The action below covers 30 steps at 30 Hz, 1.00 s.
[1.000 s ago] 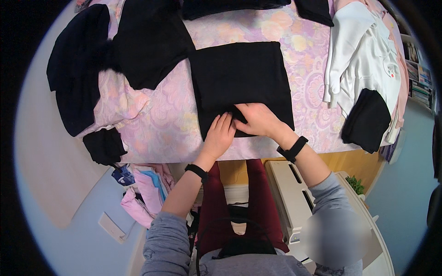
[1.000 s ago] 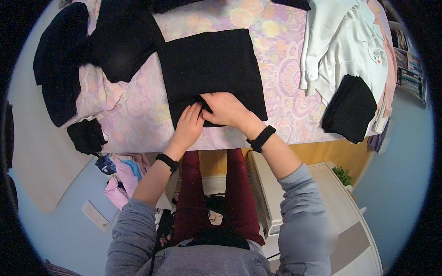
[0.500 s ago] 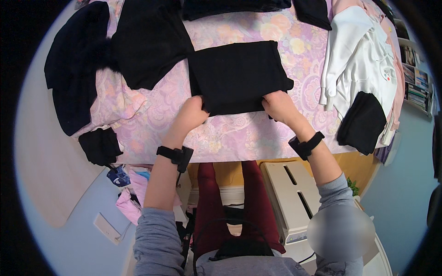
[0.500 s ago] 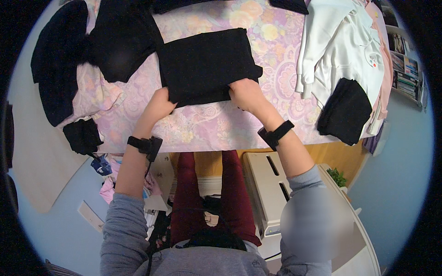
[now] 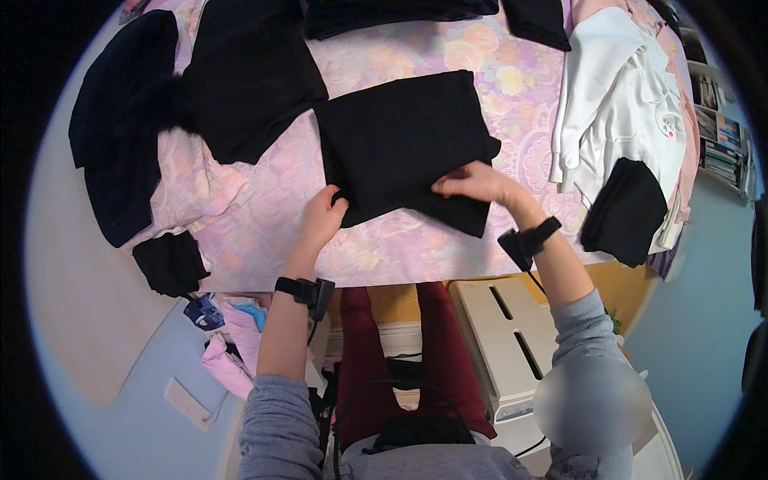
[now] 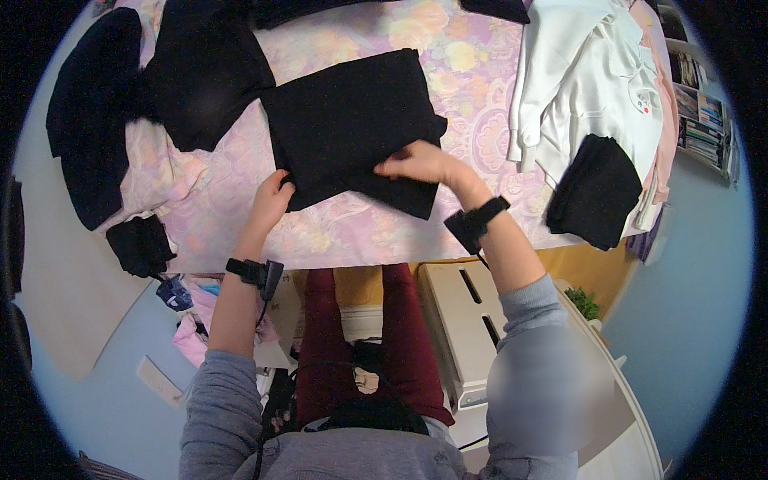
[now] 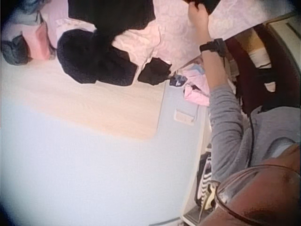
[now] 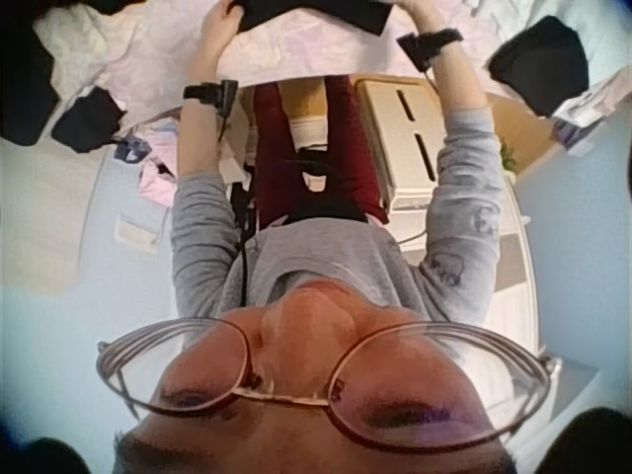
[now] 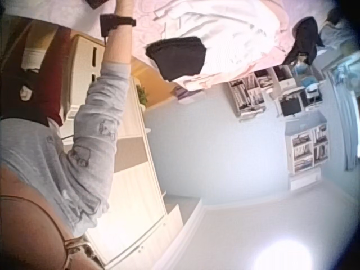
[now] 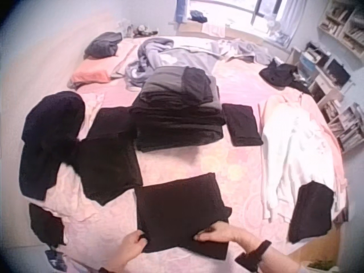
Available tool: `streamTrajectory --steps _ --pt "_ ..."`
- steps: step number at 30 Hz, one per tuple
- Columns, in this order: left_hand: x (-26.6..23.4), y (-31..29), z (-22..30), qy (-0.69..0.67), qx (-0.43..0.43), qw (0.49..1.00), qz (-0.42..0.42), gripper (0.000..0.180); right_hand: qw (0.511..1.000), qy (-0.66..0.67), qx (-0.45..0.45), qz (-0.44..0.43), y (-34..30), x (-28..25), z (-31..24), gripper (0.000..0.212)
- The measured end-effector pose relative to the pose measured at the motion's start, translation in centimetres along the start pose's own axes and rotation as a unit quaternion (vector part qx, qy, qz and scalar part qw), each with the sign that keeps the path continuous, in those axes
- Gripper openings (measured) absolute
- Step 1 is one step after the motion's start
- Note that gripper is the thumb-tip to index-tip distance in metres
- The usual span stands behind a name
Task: The person folds a black long-sleeved top and a pair of black pants on a bed. They smooth and align the garments, fold them into compact rectangles, and place them with other folded clothes.
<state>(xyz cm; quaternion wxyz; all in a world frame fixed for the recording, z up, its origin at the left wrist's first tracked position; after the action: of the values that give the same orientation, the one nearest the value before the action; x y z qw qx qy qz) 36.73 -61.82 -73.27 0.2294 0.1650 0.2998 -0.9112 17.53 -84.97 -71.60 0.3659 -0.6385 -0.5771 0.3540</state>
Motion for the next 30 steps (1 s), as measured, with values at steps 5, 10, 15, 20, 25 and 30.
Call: streamTrajectory --steps 5,10,15,20,25,30 --pt "0.1 0.1 3.1 0.077 0.058 0.995 -0.034 0.04 0.879 -0.334 -0.223 0.255 -6.5 3.6 -1.7 0.065" --pt "2.7 -2.1 9.0 0.341 0.291 0.89 -0.088 0.061 0.818 -0.37 -0.217 0.384 -7.1 5.5 -2.0 0.06" --pt "3.2 -0.1 9.9 0.104 0.146 0.982 -0.062 0.056 0.845 -0.306 -0.218 0.381 -5.7 4.9 -2.5 0.044" --pt "3.4 1.7 10.1 -0.103 0.05 0.988 -0.099 0.045 0.953 -0.093 -0.126 0.258 -3.1 1.1 -0.4 0.029" --pt "3.8 2.0 9.7 0.19 0.044 0.966 -0.168 0.065 0.995 0.044 -0.027 0.087 -0.3 -1.0 0.6 0.035" --pt "4.0 2.8 8.8 0.216 0.013 0.945 -0.247 0.062 0.998 0.011 0.003 0.054 0.4 -1.8 -0.1 0.038"
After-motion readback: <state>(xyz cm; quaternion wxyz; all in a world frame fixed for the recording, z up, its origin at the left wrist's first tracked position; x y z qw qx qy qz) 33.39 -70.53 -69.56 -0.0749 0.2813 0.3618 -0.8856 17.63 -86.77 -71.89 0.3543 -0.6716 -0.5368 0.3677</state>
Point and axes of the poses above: each hand's wrist, its own y-axis towards the middle knuckle, its own x-axis out of the palm, z = x × y, the point moved 7 cm from there along y, towards the middle knuckle, and after that the axes turned 10 degrees about x, right-handed, at the moved point
